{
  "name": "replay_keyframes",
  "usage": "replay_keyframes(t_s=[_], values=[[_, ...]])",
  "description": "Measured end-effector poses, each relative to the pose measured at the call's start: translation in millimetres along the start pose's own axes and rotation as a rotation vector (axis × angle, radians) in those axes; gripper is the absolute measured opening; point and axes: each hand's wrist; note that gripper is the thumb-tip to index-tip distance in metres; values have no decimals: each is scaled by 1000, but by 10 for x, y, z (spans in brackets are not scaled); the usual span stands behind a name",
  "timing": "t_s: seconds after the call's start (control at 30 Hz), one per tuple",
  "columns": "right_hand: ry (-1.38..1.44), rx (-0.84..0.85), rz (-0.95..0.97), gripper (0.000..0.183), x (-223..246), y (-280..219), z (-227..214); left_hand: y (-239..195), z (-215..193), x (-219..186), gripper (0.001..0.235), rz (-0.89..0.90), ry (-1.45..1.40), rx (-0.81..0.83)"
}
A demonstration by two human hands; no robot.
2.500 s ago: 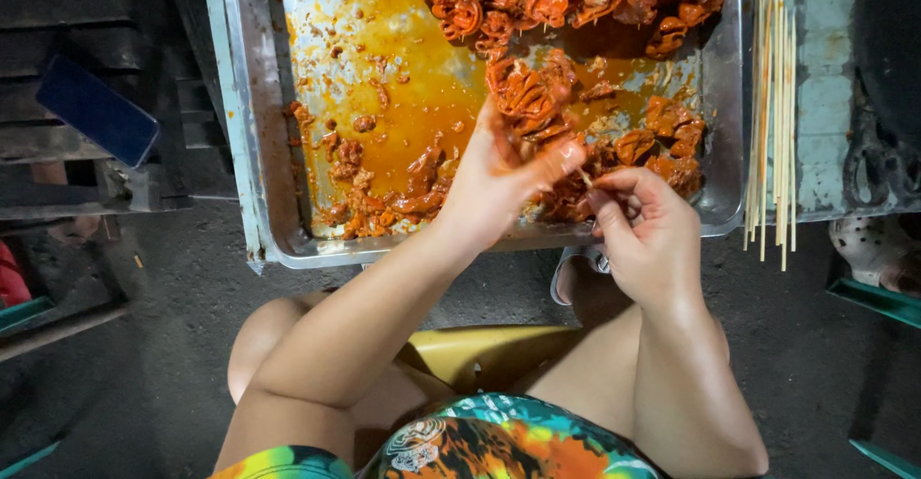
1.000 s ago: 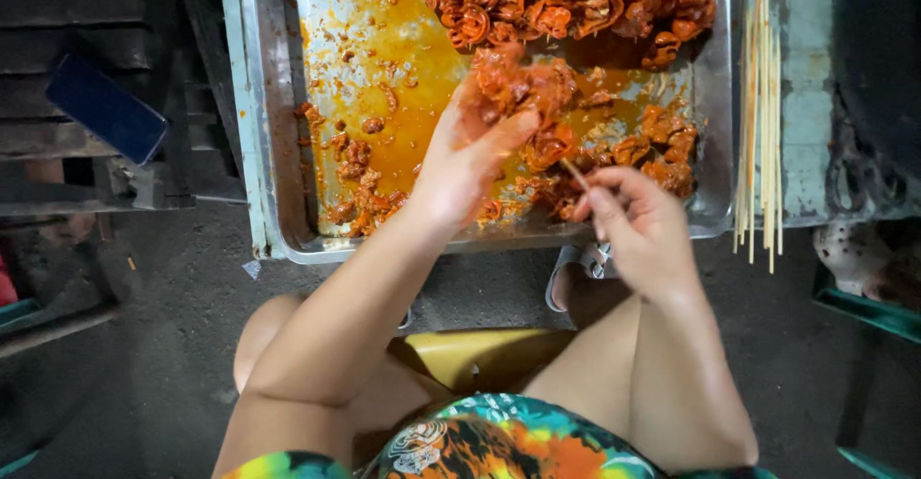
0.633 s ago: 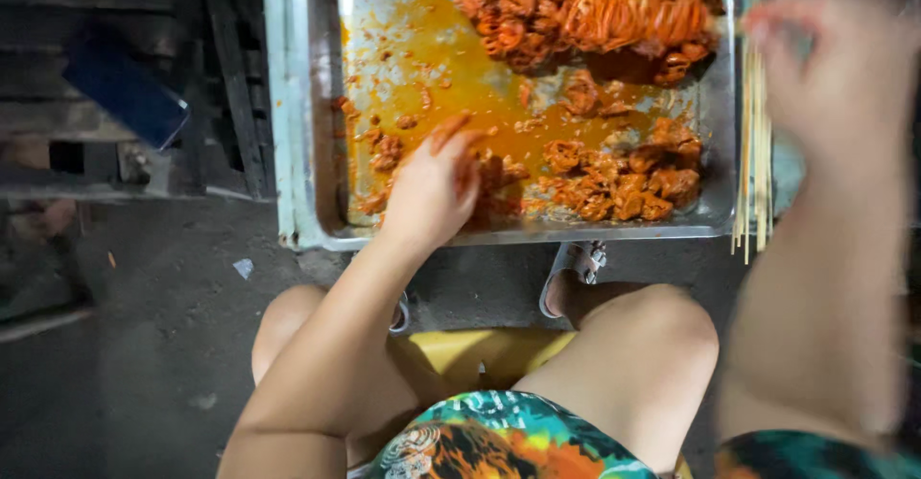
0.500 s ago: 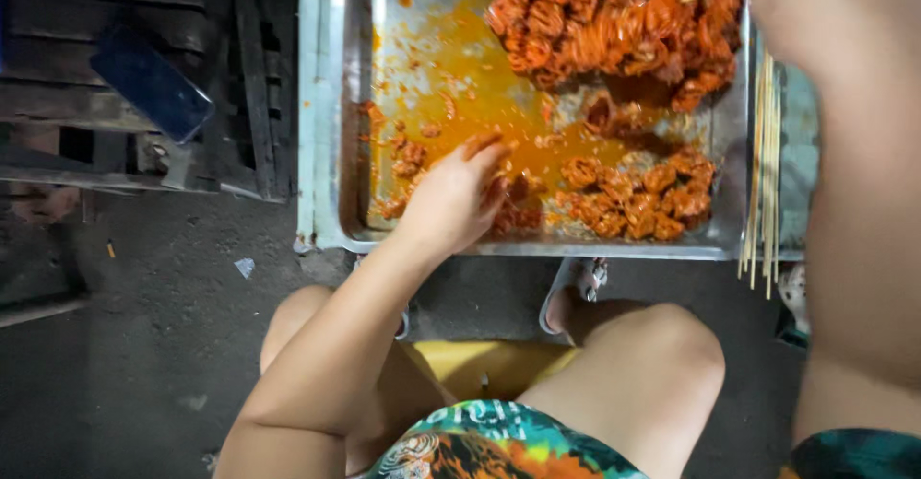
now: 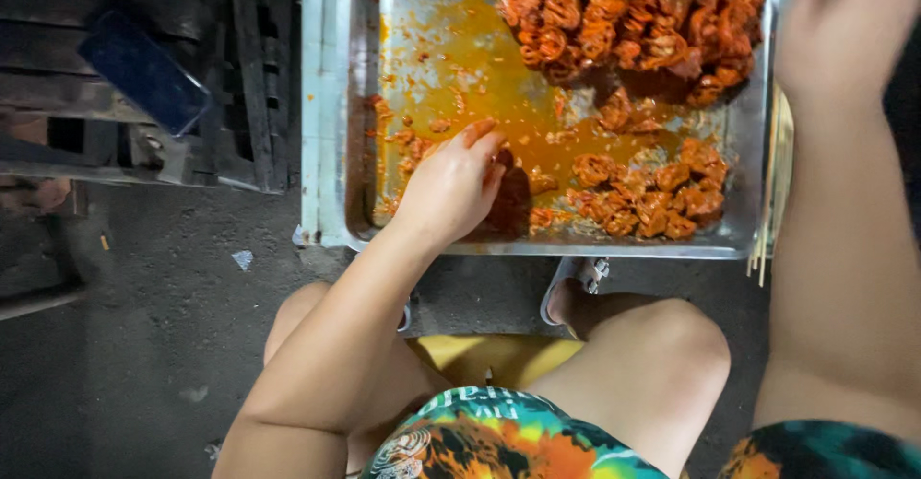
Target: The person threads pieces of marinated meat onto a wooden skewer by hand, using a pair of shears at one point to cut a piece of the meat before continuing to skewer.
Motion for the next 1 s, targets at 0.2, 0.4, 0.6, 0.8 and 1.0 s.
replay_keyframes(t_s=[0.2,0.4,0.6,0.8,1.0], values=[[45,308,677,17,-126,-1723,-243,154,253,-213,26,-31,25,152],[118,357,750,23,102,-2157,-343,769,975,-302,33,186,-12,97],[241,330,942,18,189,-2117,-403,1169,1497,-318,33,152,335,426],[280,330,1019,13,137,-2161,-340,1010,1345,-576,35,111,-1,396],[178,321,963,12,-155,-2567,-223,921,329,-411,30,136,-176,116]])
Point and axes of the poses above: each hand's wrist, its own y-axis towards the middle knuckle, its own z-axis out of the palm, x = y × z, and after that the axes turned 3 degrees about z, right-handed
